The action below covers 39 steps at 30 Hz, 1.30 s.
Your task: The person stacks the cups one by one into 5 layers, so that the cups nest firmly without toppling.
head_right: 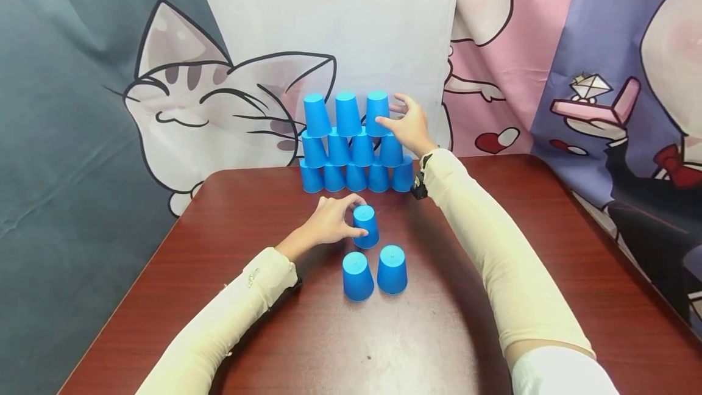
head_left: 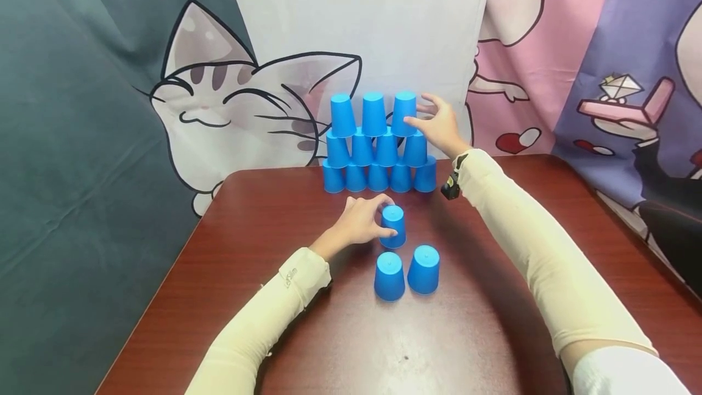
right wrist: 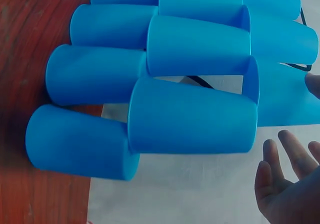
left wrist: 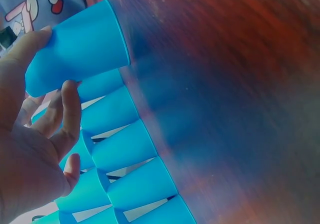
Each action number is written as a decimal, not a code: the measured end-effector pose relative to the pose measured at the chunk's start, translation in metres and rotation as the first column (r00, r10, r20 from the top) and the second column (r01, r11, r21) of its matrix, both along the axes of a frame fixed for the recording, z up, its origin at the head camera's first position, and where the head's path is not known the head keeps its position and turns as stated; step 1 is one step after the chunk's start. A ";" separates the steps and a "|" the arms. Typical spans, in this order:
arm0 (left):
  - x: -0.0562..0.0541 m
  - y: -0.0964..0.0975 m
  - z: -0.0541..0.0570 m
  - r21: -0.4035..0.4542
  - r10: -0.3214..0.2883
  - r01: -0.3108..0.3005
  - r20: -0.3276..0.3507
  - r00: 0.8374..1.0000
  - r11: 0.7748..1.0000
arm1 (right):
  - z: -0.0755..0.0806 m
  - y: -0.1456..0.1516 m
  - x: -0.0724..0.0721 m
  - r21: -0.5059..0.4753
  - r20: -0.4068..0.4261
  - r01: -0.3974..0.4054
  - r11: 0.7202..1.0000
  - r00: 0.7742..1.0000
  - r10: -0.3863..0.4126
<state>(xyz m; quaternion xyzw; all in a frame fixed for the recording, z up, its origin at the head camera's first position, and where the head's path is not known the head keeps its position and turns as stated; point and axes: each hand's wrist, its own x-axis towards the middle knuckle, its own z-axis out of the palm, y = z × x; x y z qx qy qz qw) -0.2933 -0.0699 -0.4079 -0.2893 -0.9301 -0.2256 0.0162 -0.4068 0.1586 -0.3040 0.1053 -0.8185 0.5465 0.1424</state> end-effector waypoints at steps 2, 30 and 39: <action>0.000 0.001 0.001 -0.001 -0.004 0.004 0.004 1.000 1.000 | -0.001 0.004 0.004 0.006 -0.005 -0.001 1.000 1.000 0.001; -0.008 -0.008 0.002 0.041 0.063 -0.061 -0.052 0.997 0.997 | -0.041 0.057 0.095 0.149 0.038 -0.435 0.888 0.900 0.434; -0.014 -0.018 0.030 0.160 0.128 -0.118 -0.056 0.990 0.980 | -0.066 0.068 0.117 0.164 0.201 -0.767 0.621 0.642 0.740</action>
